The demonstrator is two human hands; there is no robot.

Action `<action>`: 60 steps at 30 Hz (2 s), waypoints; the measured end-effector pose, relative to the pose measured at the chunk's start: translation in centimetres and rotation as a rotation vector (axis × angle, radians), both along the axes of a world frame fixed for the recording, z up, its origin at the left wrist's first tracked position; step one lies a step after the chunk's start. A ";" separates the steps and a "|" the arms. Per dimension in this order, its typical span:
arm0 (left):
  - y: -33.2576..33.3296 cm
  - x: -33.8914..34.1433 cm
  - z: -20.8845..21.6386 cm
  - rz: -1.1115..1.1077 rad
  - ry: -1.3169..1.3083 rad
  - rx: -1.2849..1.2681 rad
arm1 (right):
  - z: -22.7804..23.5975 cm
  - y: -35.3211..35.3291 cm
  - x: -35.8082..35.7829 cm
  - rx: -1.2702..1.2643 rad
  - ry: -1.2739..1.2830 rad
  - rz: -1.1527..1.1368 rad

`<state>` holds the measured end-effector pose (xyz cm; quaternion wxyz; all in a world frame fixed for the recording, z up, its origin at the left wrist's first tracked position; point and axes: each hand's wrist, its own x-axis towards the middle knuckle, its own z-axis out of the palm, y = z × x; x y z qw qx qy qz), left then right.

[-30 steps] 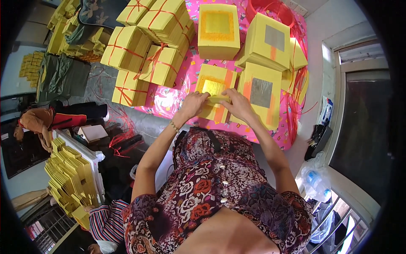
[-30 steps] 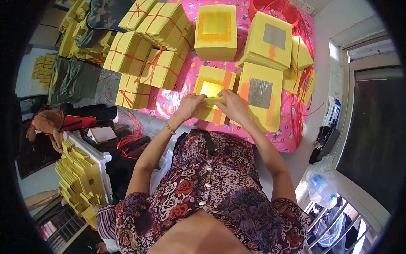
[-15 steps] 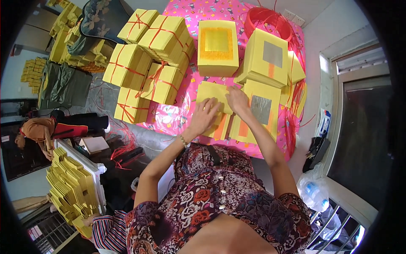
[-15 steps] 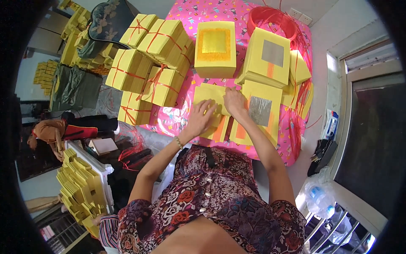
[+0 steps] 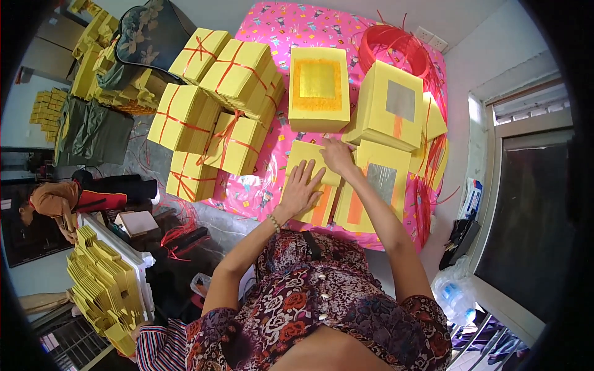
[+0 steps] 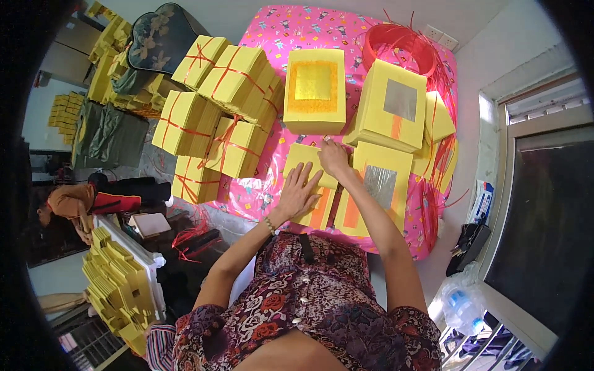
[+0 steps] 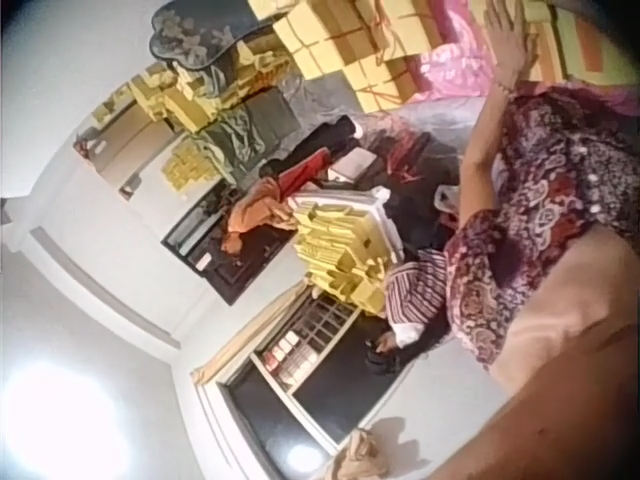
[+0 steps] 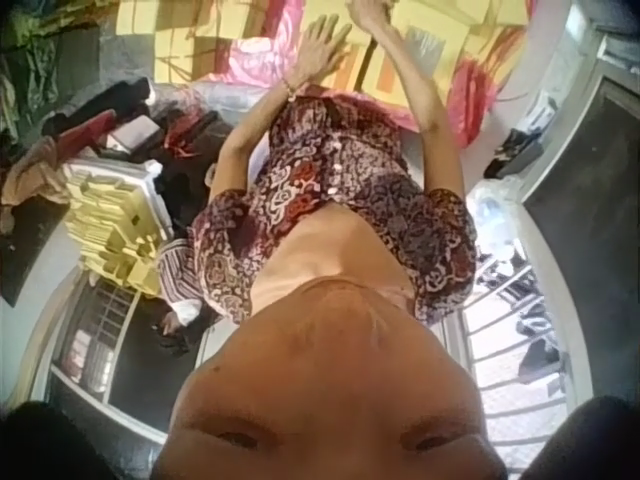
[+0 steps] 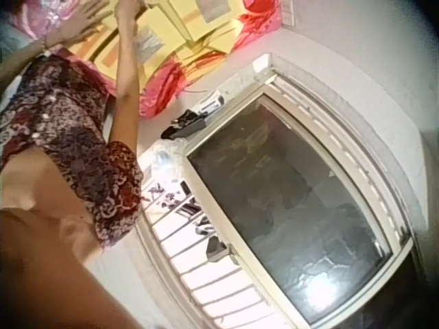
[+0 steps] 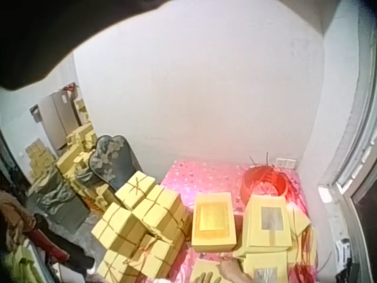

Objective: Counting and bundling stacks of yellow paper products using red string.

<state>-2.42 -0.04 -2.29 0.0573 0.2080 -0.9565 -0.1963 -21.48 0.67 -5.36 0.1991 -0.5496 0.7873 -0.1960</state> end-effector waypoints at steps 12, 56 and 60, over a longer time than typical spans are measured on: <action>-0.1 0.2 -0.2 -0.011 -0.019 0.047 | -0.2 -0.8 1.0 0.129 -0.192 -0.030; 0.5 1.9 -1.4 -0.026 -0.052 0.002 | 3.6 5.4 4.5 0.418 -0.055 0.118; 0.3 2.2 -1.4 -0.021 -0.070 0.039 | 1.8 5.3 4.4 0.375 -0.041 0.132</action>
